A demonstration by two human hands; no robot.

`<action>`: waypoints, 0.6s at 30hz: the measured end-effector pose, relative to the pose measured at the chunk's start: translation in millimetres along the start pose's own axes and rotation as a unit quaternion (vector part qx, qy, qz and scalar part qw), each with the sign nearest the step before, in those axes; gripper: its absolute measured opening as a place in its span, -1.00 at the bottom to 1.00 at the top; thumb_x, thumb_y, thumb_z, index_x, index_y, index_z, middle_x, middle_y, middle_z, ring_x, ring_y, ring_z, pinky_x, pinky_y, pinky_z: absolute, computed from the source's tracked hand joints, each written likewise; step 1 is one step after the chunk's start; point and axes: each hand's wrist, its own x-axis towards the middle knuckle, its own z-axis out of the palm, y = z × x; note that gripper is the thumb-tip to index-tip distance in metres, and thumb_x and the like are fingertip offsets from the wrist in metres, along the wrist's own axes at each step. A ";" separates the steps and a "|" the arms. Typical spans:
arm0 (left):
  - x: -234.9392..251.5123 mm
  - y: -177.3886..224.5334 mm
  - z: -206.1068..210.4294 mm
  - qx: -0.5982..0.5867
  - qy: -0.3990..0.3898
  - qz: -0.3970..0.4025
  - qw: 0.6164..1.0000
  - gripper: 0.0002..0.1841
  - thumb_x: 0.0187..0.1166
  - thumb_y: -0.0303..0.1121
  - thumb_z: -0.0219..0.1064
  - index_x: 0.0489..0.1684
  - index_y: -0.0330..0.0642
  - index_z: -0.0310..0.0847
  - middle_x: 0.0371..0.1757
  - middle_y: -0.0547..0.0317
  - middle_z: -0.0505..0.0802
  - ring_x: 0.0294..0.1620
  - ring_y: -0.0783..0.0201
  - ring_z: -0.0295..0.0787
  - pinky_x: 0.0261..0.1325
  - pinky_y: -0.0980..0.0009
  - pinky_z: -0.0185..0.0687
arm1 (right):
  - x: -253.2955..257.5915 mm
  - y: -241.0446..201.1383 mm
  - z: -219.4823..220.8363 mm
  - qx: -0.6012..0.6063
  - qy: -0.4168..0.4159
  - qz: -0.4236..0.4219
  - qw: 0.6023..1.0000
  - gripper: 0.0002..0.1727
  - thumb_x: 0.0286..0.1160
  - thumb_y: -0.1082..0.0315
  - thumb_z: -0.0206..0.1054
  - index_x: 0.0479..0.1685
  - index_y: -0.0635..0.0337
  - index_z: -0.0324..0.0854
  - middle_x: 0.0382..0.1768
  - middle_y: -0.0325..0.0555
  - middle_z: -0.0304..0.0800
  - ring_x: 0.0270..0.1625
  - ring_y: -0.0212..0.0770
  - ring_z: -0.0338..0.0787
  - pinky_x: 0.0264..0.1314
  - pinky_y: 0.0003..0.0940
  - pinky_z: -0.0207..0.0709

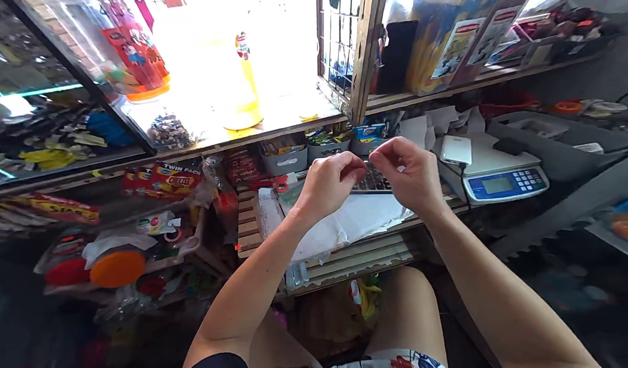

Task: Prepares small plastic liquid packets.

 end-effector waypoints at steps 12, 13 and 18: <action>-19.5 9.3 2.7 -0.017 0.004 -0.015 1.000 -0.93 0.62 -0.45 0.39 -0.16 -0.22 0.80 -0.26 0.20 0.87 -0.28 0.43 0.82 -0.10 0.46 0.78 | -32.3 2.6 -7.4 0.258 -0.032 0.114 0.959 -0.87 0.48 0.44 0.45 -0.07 0.14 0.78 -0.35 -0.26 0.87 -0.39 -0.38 0.83 -0.24 -0.46 0.80; -20.6 9.4 2.2 -0.017 -0.002 -0.014 1.000 -0.92 0.62 -0.44 0.40 -0.16 -0.22 0.80 -0.24 0.20 0.87 -0.27 0.43 0.82 -0.08 0.46 0.79 | -35.6 0.6 -7.6 0.239 -0.025 0.126 0.962 -0.91 0.48 0.43 0.45 -0.12 0.15 0.77 -0.39 -0.26 0.87 -0.43 -0.38 0.84 -0.30 -0.46 0.81; -26.5 18.5 16.7 -0.026 -0.011 0.002 1.000 -0.90 0.62 -0.41 0.39 -0.17 -0.22 0.81 -0.25 0.21 0.86 -0.25 0.46 0.81 -0.06 0.49 0.77 | -47.8 -3.6 -1.9 0.061 0.029 0.100 0.993 -0.62 0.77 0.14 0.18 -0.47 0.08 0.65 -0.68 -0.47 0.56 -0.71 -0.65 0.48 -0.69 -0.70 0.39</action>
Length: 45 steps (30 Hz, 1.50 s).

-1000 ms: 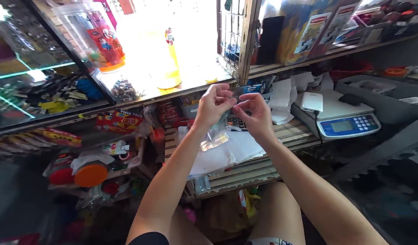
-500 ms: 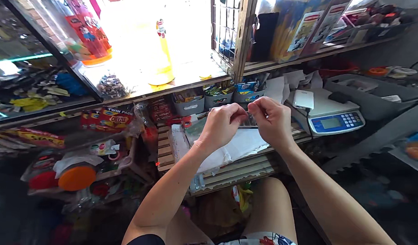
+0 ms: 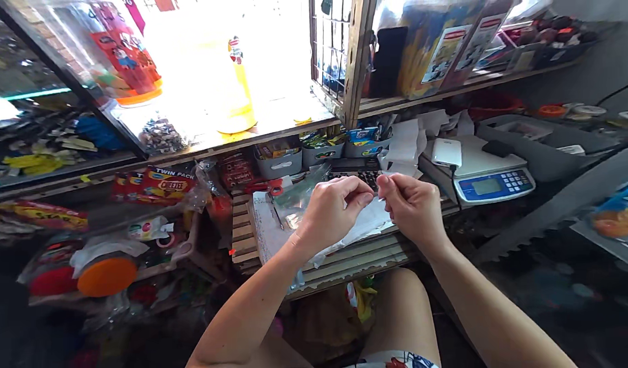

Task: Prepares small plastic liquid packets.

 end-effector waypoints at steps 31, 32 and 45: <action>-82.9 25.0 36.9 -0.135 0.046 -0.027 0.989 -0.87 0.65 -0.43 0.35 -0.11 -0.30 0.79 -0.21 0.23 0.87 -0.17 0.51 0.80 0.02 0.54 0.75 | -87.9 -31.4 -5.7 0.023 0.042 0.060 0.997 -0.64 0.74 0.22 0.22 -0.50 0.12 0.65 -0.66 -0.48 0.60 -0.72 -0.69 0.51 -0.72 -0.74 0.46; -86.0 24.8 37.8 -0.143 0.056 -0.036 0.987 -0.87 0.65 -0.43 0.35 -0.11 -0.30 0.79 -0.21 0.23 0.87 -0.16 0.50 0.81 0.04 0.53 0.77 | -87.4 -28.4 -4.7 0.064 0.046 0.069 0.995 -0.68 0.70 0.24 0.28 -0.50 0.10 0.66 -0.65 -0.48 0.63 -0.70 -0.68 0.54 -0.69 -0.74 0.48; -112.6 3.7 64.4 -0.169 0.143 -0.142 0.965 -0.88 0.62 -0.49 0.36 -0.09 -0.30 0.80 -0.23 0.21 0.90 -0.20 0.44 0.85 -0.02 0.51 0.81 | -98.5 -4.1 13.8 0.279 0.010 0.252 0.927 -0.86 0.52 0.55 0.39 -0.10 0.28 0.85 -0.30 -0.12 0.92 -0.23 -0.32 0.90 0.00 -0.42 0.82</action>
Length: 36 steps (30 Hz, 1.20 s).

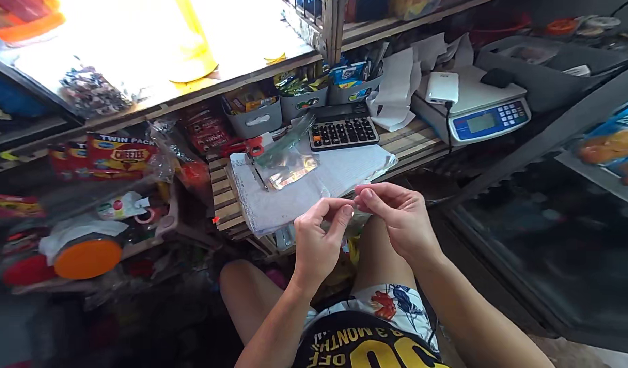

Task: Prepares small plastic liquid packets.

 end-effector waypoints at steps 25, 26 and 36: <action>-12.0 -12.7 -11.2 0.057 -0.035 0.047 0.997 -0.84 0.60 -0.36 0.39 -0.12 -0.27 0.83 -0.20 0.26 0.92 -0.19 0.47 0.86 -0.04 0.55 0.84 | -20.0 15.0 -7.3 -0.165 -0.059 -0.096 0.980 -0.74 0.68 0.31 0.32 -0.28 0.32 0.77 -0.47 -0.24 0.78 -0.53 -0.55 0.73 -0.47 -0.65 0.70; -13.5 -11.8 -9.2 0.058 -0.040 0.049 0.996 -0.84 0.61 -0.36 0.39 -0.12 -0.26 0.83 -0.20 0.26 0.91 -0.19 0.48 0.86 -0.04 0.55 0.83 | -20.6 16.2 -5.9 -0.194 -0.047 -0.110 0.974 -0.66 0.72 0.25 0.28 -0.40 0.30 0.72 -0.55 -0.26 0.69 -0.58 -0.58 0.66 -0.53 -0.68 0.63; -4.7 -11.5 -8.2 -0.022 0.010 -0.021 0.999 -0.87 0.62 -0.53 0.32 -0.06 -0.37 0.76 -0.22 0.20 0.90 -0.23 0.42 0.86 -0.07 0.49 0.84 | -0.9 12.8 -19.8 0.125 -0.109 0.000 0.986 -0.26 0.36 0.21 0.58 0.60 0.01 0.41 0.42 -0.11 0.65 0.47 -0.12 0.66 0.52 -0.11 0.60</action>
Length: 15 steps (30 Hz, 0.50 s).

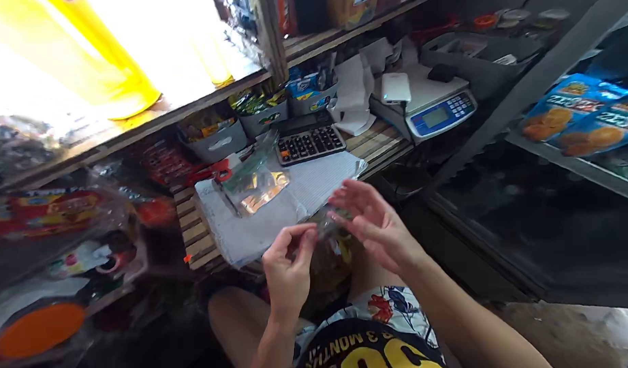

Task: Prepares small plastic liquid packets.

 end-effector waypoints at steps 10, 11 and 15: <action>-4.0 -7.6 17.0 -0.098 -0.110 -0.129 0.981 -0.54 0.44 -0.59 0.47 0.31 -0.42 0.46 -0.16 0.08 0.89 -0.19 0.28 0.90 -0.07 0.34 0.87 | 9.5 16.3 23.6 0.015 0.177 0.026 0.984 -0.91 0.44 0.57 0.43 -0.30 0.21 0.81 -0.31 -0.19 0.90 -0.18 -0.37 0.87 0.06 -0.45 0.77; -3.8 -9.6 14.2 -0.089 -0.154 -0.144 0.973 -0.55 0.45 -0.58 0.46 0.31 -0.40 0.48 -0.18 0.11 0.88 -0.22 0.30 0.89 -0.09 0.35 0.87 | 12.7 15.3 21.8 0.016 0.191 0.026 0.981 -0.89 0.37 0.59 0.47 -0.38 0.18 0.77 -0.36 -0.21 0.89 -0.23 -0.38 0.87 0.01 -0.45 0.78; 24.6 -8.3 -8.2 0.038 -0.285 -0.110 0.951 -0.48 0.50 -0.40 0.51 0.43 -0.34 0.49 0.01 0.08 0.89 -0.01 0.29 0.90 0.12 0.33 0.84 | 22.0 9.7 9.0 -0.030 0.218 -0.004 0.975 -0.83 0.44 0.52 0.44 -0.50 0.13 0.73 -0.46 -0.25 0.85 -0.36 -0.43 0.81 -0.18 -0.56 0.72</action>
